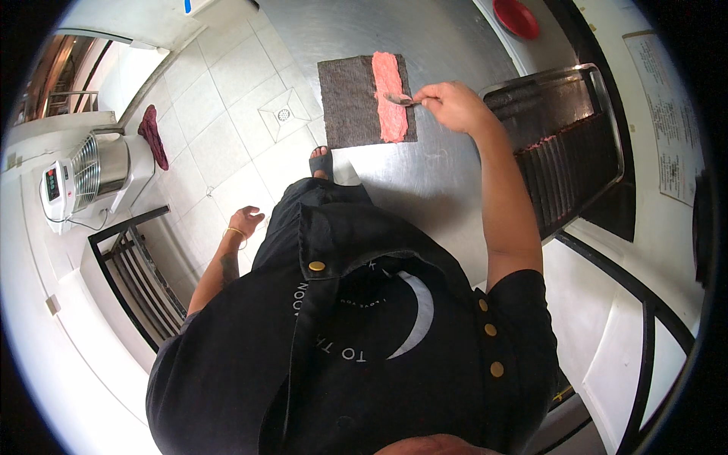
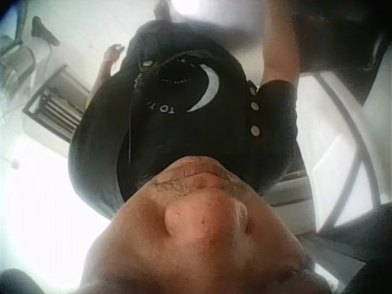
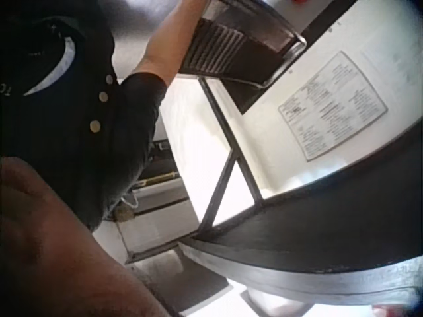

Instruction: The person spreads a pink paste onto a sheet of nori using a spoon, rolls the nori tightly into a cylinder, and places the completed roll onto a metal tray.

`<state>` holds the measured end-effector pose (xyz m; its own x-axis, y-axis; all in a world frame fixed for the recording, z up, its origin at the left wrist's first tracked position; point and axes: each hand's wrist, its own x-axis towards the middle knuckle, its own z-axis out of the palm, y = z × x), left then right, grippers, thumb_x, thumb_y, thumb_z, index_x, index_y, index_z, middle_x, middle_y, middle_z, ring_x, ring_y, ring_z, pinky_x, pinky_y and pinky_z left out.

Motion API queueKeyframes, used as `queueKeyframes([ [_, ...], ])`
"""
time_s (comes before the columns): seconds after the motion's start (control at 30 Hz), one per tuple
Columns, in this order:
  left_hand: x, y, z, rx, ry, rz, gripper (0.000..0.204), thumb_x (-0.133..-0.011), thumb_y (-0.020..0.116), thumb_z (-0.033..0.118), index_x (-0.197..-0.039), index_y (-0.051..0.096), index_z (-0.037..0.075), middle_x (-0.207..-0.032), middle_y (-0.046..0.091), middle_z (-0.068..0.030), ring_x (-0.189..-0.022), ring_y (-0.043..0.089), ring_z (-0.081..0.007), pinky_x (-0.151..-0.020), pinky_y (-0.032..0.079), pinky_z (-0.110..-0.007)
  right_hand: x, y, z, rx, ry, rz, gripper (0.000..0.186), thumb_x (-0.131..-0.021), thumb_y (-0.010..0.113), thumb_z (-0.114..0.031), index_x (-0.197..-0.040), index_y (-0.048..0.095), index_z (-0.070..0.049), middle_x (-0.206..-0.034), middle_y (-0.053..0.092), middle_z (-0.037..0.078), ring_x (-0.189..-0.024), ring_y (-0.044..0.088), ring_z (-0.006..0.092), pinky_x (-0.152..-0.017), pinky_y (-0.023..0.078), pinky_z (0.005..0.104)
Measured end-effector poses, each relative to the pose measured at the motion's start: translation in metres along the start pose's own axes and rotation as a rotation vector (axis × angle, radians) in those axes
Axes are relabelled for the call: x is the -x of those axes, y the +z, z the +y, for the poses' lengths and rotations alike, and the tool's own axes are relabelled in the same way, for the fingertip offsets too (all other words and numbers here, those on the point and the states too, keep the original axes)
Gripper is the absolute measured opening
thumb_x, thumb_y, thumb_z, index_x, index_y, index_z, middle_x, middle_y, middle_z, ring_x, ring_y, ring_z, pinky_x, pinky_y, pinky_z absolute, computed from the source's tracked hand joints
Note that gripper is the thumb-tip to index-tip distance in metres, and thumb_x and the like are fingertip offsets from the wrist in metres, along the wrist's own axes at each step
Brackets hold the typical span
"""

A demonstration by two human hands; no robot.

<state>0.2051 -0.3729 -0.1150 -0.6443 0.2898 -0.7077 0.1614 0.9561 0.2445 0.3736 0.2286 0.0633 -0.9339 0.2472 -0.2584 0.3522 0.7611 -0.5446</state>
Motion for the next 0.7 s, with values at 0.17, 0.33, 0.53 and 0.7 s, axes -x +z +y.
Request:
queueKeyframes([
  [0.17,0.008,-0.010,0.012,0.084,-0.017,0.049,0.050,-0.091,0.077,0.041,-0.128,0.074,0.007,-0.114,0.077,-0.0204,-0.108,0.074,-0.0323,-0.096,0.057,-0.039,0.024,0.011,-0.007,-0.030,-0.019,-0.150,0.025,-0.097,0.064,-0.017,-0.118,0.077,-0.010,-0.096,0.075,0.020,-0.089,0.072,0.0350,-0.082,0.055,0.0443],
  [0.33,0.021,-0.002,0.008,-0.024,-0.079,-0.034,0.051,-0.092,0.076,0.040,-0.130,0.073,0.006,-0.114,0.077,-0.0198,-0.109,0.074,-0.0322,-0.096,0.057,-0.039,0.062,0.019,-0.007,-0.080,-0.023,-0.155,0.025,-0.099,0.063,-0.016,-0.119,0.076,-0.008,-0.105,0.076,0.021,-0.099,0.074,0.0352,-0.088,0.055,0.0428],
  [0.53,0.006,-0.001,0.018,-0.012,0.005,-0.049,0.051,-0.092,0.075,0.042,-0.129,0.073,0.007,-0.115,0.078,-0.0190,-0.110,0.074,-0.0315,-0.098,0.056,-0.039,0.063,0.033,-0.003,-0.128,0.012,-0.074,0.025,-0.098,0.061,-0.015,-0.117,0.077,-0.011,-0.105,0.074,0.023,-0.099,0.073,0.0392,-0.089,0.055,0.0468],
  [0.7,-0.003,-0.007,0.031,0.017,0.000,-0.030,0.052,-0.091,0.075,0.044,-0.130,0.073,0.010,-0.118,0.076,-0.0196,-0.114,0.073,-0.0335,-0.100,0.056,-0.039,0.061,0.018,-0.005,-0.137,0.012,-0.063,0.024,-0.100,0.061,-0.014,-0.118,0.076,-0.006,-0.104,0.075,0.022,-0.098,0.073,0.0389,-0.088,0.056,0.0427],
])
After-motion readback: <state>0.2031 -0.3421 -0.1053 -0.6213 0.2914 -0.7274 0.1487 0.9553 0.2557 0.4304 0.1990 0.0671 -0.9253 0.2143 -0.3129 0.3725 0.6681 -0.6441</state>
